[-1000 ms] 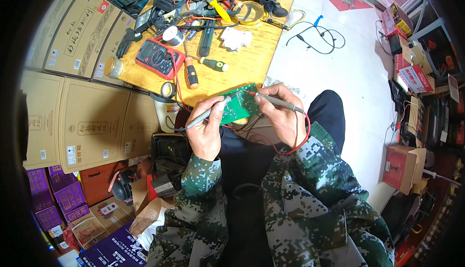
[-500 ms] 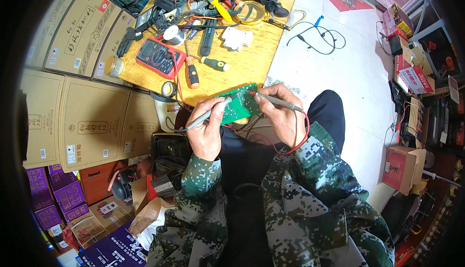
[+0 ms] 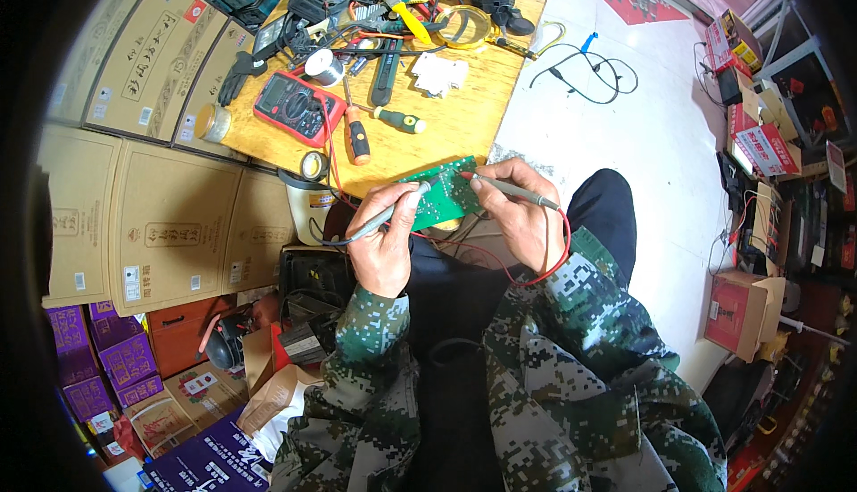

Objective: The person tests a green circuit board using a multimeter, touching the probes to various points on both sides of the board. The person flips the board over multiple times to access different test points.

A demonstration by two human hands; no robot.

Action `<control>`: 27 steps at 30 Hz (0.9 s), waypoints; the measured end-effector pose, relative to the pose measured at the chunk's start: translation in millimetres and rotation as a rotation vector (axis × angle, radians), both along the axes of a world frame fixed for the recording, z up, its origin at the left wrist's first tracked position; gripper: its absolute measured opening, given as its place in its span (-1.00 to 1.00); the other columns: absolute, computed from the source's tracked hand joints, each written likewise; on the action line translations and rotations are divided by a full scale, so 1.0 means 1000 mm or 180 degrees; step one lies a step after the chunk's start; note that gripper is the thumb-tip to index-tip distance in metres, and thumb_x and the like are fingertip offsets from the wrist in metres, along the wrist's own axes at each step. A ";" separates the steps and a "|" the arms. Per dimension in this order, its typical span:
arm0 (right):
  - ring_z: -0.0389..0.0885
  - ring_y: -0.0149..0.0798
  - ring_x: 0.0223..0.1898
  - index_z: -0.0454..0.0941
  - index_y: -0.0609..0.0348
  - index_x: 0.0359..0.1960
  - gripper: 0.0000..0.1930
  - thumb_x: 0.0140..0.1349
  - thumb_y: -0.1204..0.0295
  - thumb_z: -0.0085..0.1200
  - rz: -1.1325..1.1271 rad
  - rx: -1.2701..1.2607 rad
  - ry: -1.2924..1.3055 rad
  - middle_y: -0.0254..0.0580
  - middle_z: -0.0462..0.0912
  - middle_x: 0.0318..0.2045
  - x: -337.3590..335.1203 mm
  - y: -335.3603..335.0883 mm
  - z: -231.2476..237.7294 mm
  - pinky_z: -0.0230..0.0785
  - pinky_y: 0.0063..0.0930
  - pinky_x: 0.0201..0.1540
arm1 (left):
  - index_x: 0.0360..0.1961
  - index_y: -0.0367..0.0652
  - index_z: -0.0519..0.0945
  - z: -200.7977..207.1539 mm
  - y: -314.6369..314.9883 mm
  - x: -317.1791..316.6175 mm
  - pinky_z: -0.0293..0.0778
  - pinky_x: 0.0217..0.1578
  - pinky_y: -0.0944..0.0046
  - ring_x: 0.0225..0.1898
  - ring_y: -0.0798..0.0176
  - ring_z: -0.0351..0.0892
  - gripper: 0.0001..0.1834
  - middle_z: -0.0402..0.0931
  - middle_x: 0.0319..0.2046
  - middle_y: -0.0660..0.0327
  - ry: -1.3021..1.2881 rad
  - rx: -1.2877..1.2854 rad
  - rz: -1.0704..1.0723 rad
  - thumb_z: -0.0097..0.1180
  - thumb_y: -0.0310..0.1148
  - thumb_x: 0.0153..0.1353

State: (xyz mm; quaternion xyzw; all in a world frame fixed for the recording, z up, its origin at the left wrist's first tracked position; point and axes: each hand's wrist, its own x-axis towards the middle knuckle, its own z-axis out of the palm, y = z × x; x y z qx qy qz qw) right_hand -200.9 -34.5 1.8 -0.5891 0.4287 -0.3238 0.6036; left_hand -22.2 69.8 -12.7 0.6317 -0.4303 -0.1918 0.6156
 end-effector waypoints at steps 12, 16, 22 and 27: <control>0.57 -0.52 -0.30 0.72 0.34 -0.02 -0.80 0.51 0.42 0.31 0.0034 -0.0105 -0.0004 -0.31 0.75 -0.32 0.000 0.000 0.001 0.46 -0.55 -0.21 | -0.05 -0.33 0.77 -0.003 -0.001 0.001 0.60 0.03 0.21 -0.08 0.15 0.74 -0.85 0.77 -0.13 0.09 0.0118 -0.0027 -0.0019 0.38 -0.55 0.40; 0.57 -0.52 -0.30 0.72 0.34 -0.02 -0.80 0.50 0.42 0.32 0.0022 -0.0097 0.0003 -0.31 0.75 -0.32 -0.001 0.000 0.000 0.47 -0.55 -0.22 | -0.05 -0.33 0.77 -0.003 -0.001 0.001 0.60 0.03 0.20 -0.07 0.14 0.75 -0.85 0.77 -0.12 0.09 0.0092 -0.0031 -0.0018 0.38 -0.56 0.40; 0.57 -0.52 -0.30 0.73 0.33 -0.02 -0.80 0.50 0.41 0.33 0.0004 -0.0071 -0.0024 -0.32 0.75 -0.32 0.000 0.000 0.000 0.46 -0.55 -0.22 | -0.05 -0.33 0.77 -0.002 -0.001 0.000 0.60 0.02 0.21 -0.08 0.15 0.75 -0.85 0.76 -0.13 0.08 0.0123 -0.0013 0.0006 0.38 -0.56 0.40; 0.57 -0.52 -0.30 0.73 0.33 -0.03 -0.80 0.50 0.41 0.33 -0.0010 -0.0061 0.0006 -0.32 0.75 -0.33 0.000 0.000 0.000 0.46 -0.55 -0.22 | -0.05 -0.34 0.77 -0.002 -0.001 0.000 0.61 0.00 0.21 -0.08 0.15 0.74 -0.85 0.76 -0.13 0.08 0.0128 -0.0010 0.0011 0.38 -0.56 0.40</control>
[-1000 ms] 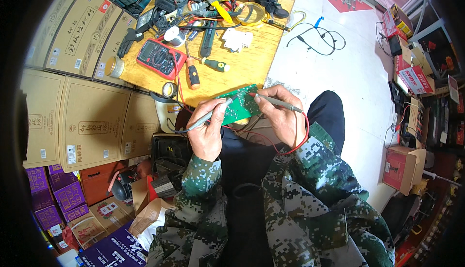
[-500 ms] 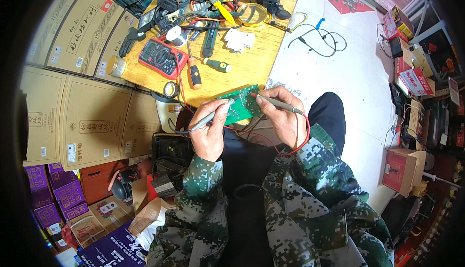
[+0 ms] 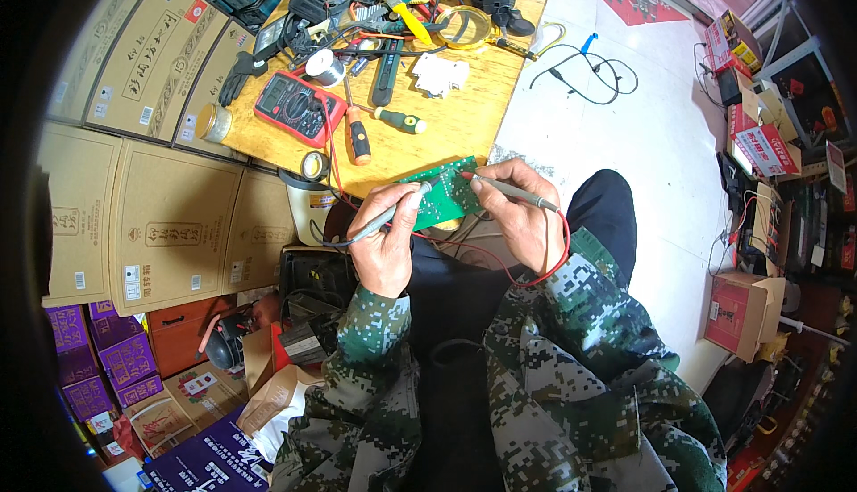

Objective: The person tests a green circuit board using a multimeter, touching the probes to various points on both sides of the board. The person flips the board over multiple times to access different test points.

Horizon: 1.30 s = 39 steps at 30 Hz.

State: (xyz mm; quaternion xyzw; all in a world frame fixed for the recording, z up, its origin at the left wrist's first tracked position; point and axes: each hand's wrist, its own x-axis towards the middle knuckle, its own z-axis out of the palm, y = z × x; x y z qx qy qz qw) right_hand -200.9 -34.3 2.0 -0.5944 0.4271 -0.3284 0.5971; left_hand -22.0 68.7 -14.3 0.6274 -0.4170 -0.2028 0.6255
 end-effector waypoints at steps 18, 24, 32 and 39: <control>0.67 -0.25 0.22 0.58 0.31 0.37 -0.59 0.64 0.31 0.15 0.0141 -0.0339 -0.0087 -0.09 0.76 0.09 -0.028 -0.008 -0.018 0.41 -0.36 0.38 | 0.13 -0.43 0.66 -0.017 0.013 0.013 0.58 0.20 0.18 0.03 0.20 0.73 -0.62 0.73 0.00 0.09 0.1700 -0.0664 0.0182 0.23 -0.25 0.61; 0.65 -0.27 0.16 0.55 0.28 0.29 -0.49 0.34 0.50 0.43 0.0584 -0.0551 0.0004 -0.23 0.74 0.05 -0.030 -0.004 -0.022 0.37 -0.28 0.42 | 0.13 -0.41 0.65 -0.020 0.022 0.013 0.59 0.18 0.14 -0.01 0.20 0.72 -0.62 0.72 -0.03 0.08 0.1908 -0.0760 0.0337 0.21 -0.23 0.62; 0.65 -0.27 0.17 0.55 0.23 0.26 -0.45 0.23 0.59 0.43 0.0555 -0.0569 0.0010 -0.25 0.72 -0.02 -0.030 -0.004 -0.028 0.21 -0.18 0.58 | 0.11 -0.37 0.64 -0.020 0.040 0.012 0.59 0.09 0.15 -0.09 0.24 0.69 -0.69 0.72 -0.12 0.10 0.2263 -0.0881 0.0365 0.16 -0.28 0.63; 0.68 -0.23 -0.01 0.63 0.32 0.18 -0.66 0.44 0.46 0.15 0.0227 -0.1005 -0.0174 -0.13 0.74 -0.09 -0.030 0.006 0.010 0.48 -0.17 0.32 | 0.10 -0.37 0.65 -0.014 0.047 0.007 0.60 0.04 0.14 -0.11 0.19 0.71 -0.71 0.73 -0.15 0.06 0.2024 -0.0700 0.0291 0.18 -0.31 0.61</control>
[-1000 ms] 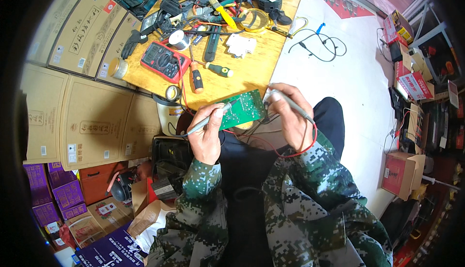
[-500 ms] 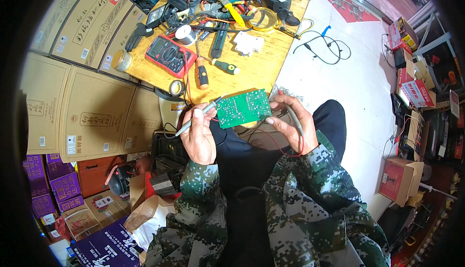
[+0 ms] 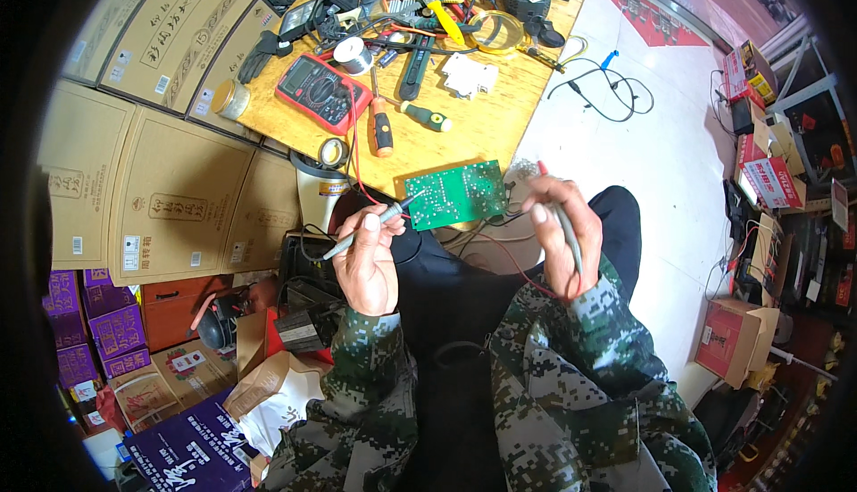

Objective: The person tests a green circuit board using a multimeter, touching the probes to various points on both sides of the board. The person flips the board over multiple times to access different test points.

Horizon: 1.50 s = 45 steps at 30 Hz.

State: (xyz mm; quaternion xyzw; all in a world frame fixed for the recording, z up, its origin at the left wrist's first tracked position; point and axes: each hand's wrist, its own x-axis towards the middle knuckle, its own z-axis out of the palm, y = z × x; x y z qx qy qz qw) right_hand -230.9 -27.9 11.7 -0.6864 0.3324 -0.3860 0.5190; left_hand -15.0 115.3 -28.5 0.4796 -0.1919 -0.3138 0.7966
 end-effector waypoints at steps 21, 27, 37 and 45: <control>0.81 0.09 -0.16 0.68 0.35 0.05 -0.78 0.44 0.62 0.09 0.1206 -0.0687 -0.0035 0.11 0.79 -0.14 0.022 0.024 0.017 0.65 -0.19 -0.02 | 0.07 -0.45 0.68 0.018 0.002 -0.014 0.63 0.08 0.20 -0.11 0.23 0.71 -0.75 0.76 -0.12 0.03 -0.0056 -0.0160 -0.0284 0.21 -0.42 0.57; 0.82 0.09 -0.16 0.69 0.35 0.05 -0.78 0.44 0.63 0.09 0.1213 -0.0657 0.0005 0.10 0.79 -0.15 0.022 0.024 0.019 0.66 -0.18 -0.04 | 0.06 -0.44 0.69 0.017 0.002 -0.014 0.62 0.08 0.20 -0.10 0.24 0.71 -0.75 0.76 -0.12 0.04 -0.0151 -0.0078 -0.0249 0.21 -0.42 0.57; 0.79 0.04 -0.22 0.71 0.35 0.00 -0.78 0.43 0.56 0.09 0.1087 -0.0607 0.0208 0.05 0.78 -0.20 0.017 0.022 0.018 0.65 -0.19 -0.04 | 0.00 -0.40 0.68 0.020 0.001 -0.014 0.59 -0.02 0.09 -0.16 0.14 0.70 -0.74 0.73 -0.17 0.03 -0.0183 -0.0072 -0.0105 0.15 -0.35 0.60; 0.70 -0.22 0.03 0.60 0.29 0.22 -0.61 0.38 0.51 0.29 -0.0181 -0.0036 0.0357 -0.12 0.74 0.00 -0.002 0.000 0.006 0.51 -0.31 0.17 | -0.39 -0.13 0.37 0.019 0.010 0.016 0.48 -0.17 0.08 -0.31 0.12 0.54 -0.61 0.54 -0.40 0.04 0.0345 -0.0421 0.0288 -0.07 -0.18 0.64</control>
